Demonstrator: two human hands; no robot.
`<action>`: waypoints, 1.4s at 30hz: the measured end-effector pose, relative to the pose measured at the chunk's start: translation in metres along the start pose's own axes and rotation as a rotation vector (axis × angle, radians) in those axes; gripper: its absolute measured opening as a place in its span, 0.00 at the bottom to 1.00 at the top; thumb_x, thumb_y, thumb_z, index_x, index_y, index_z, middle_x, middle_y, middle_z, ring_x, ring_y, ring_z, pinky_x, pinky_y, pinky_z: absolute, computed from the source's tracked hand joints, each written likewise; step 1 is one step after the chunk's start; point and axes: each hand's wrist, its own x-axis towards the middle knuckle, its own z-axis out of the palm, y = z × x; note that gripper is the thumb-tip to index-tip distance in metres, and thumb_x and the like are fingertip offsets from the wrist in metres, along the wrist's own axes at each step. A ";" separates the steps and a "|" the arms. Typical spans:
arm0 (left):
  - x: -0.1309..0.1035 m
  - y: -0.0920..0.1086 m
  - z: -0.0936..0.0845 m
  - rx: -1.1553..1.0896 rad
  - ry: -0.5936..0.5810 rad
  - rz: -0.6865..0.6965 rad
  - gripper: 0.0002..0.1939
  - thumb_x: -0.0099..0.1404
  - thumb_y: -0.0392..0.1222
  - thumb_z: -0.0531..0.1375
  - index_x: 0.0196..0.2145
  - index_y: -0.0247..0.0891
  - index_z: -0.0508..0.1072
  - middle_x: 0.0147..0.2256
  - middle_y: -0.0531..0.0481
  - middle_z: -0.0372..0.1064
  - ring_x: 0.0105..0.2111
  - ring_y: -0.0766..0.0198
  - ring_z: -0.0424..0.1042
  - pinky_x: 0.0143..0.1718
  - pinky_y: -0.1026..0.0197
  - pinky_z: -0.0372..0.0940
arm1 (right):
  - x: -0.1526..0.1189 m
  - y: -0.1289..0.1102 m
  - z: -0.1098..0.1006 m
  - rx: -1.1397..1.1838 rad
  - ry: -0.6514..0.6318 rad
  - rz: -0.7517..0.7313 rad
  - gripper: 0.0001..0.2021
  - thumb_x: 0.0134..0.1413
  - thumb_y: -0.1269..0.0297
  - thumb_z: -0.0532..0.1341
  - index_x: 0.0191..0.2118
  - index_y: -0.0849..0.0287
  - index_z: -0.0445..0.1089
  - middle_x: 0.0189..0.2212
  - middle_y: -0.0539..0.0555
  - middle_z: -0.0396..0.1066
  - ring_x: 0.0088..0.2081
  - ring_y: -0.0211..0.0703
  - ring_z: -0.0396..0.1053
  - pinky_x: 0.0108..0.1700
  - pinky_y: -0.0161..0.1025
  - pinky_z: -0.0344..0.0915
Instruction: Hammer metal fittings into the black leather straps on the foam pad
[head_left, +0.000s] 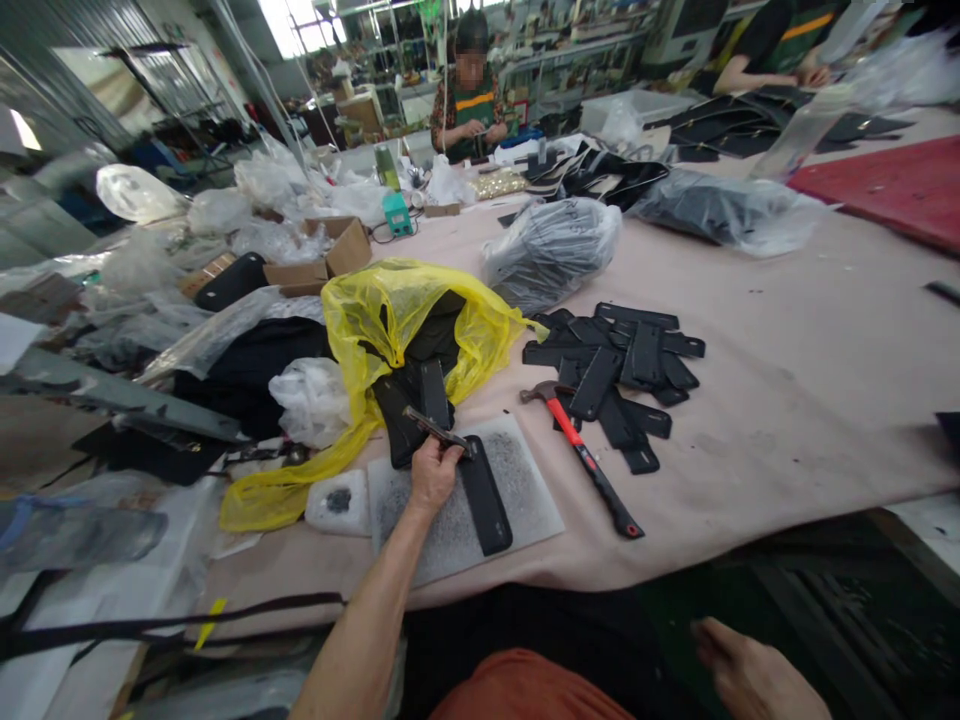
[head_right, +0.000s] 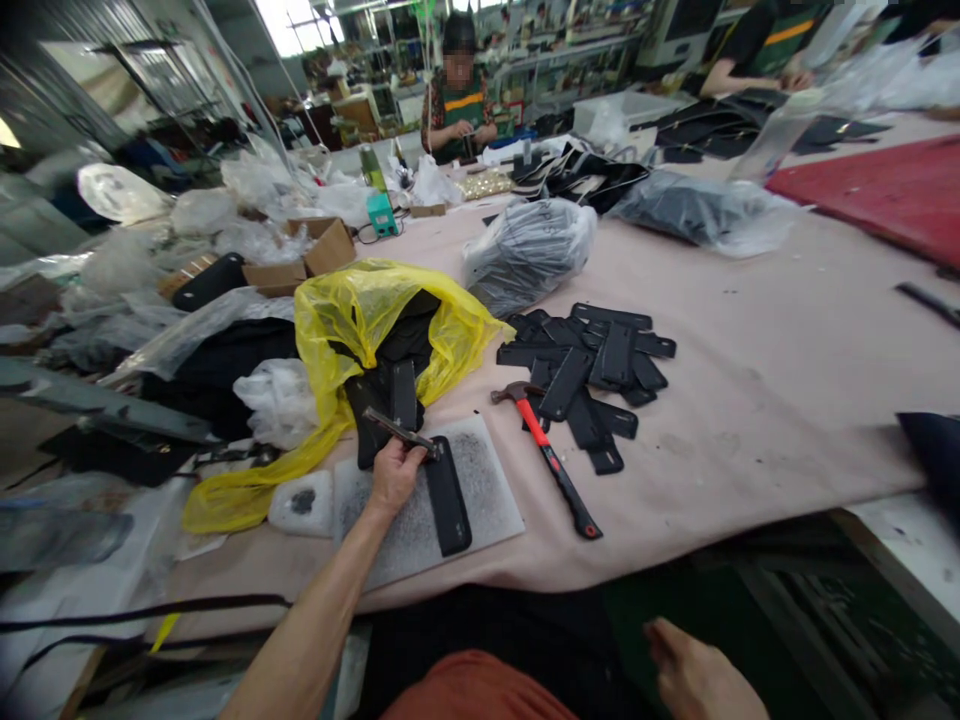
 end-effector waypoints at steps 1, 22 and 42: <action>0.000 0.002 0.000 0.002 -0.002 0.005 0.08 0.60 0.41 0.59 0.37 0.36 0.74 0.33 0.48 0.76 0.33 0.60 0.75 0.37 0.61 0.68 | 0.003 -0.018 0.003 0.053 -0.003 -0.047 0.12 0.46 0.65 0.54 0.31 0.50 0.75 0.27 0.51 0.77 0.28 0.46 0.75 0.28 0.38 0.71; -0.007 0.005 -0.002 -0.002 0.174 0.032 0.12 0.64 0.46 0.57 0.38 0.36 0.74 0.34 0.47 0.76 0.34 0.60 0.75 0.39 0.60 0.69 | 0.113 -0.237 0.056 -0.085 0.002 -0.643 0.24 0.61 0.60 0.55 0.63 0.53 0.59 0.63 0.57 0.58 0.66 0.62 0.46 0.63 0.67 0.37; -0.008 0.004 -0.003 0.094 0.093 0.123 0.10 0.64 0.43 0.56 0.39 0.37 0.75 0.37 0.46 0.76 0.38 0.58 0.75 0.42 0.59 0.68 | 0.159 -0.249 0.050 -0.087 -0.054 -0.696 0.28 0.60 0.58 0.57 0.65 0.57 0.55 0.66 0.60 0.51 0.67 0.59 0.45 0.64 0.65 0.38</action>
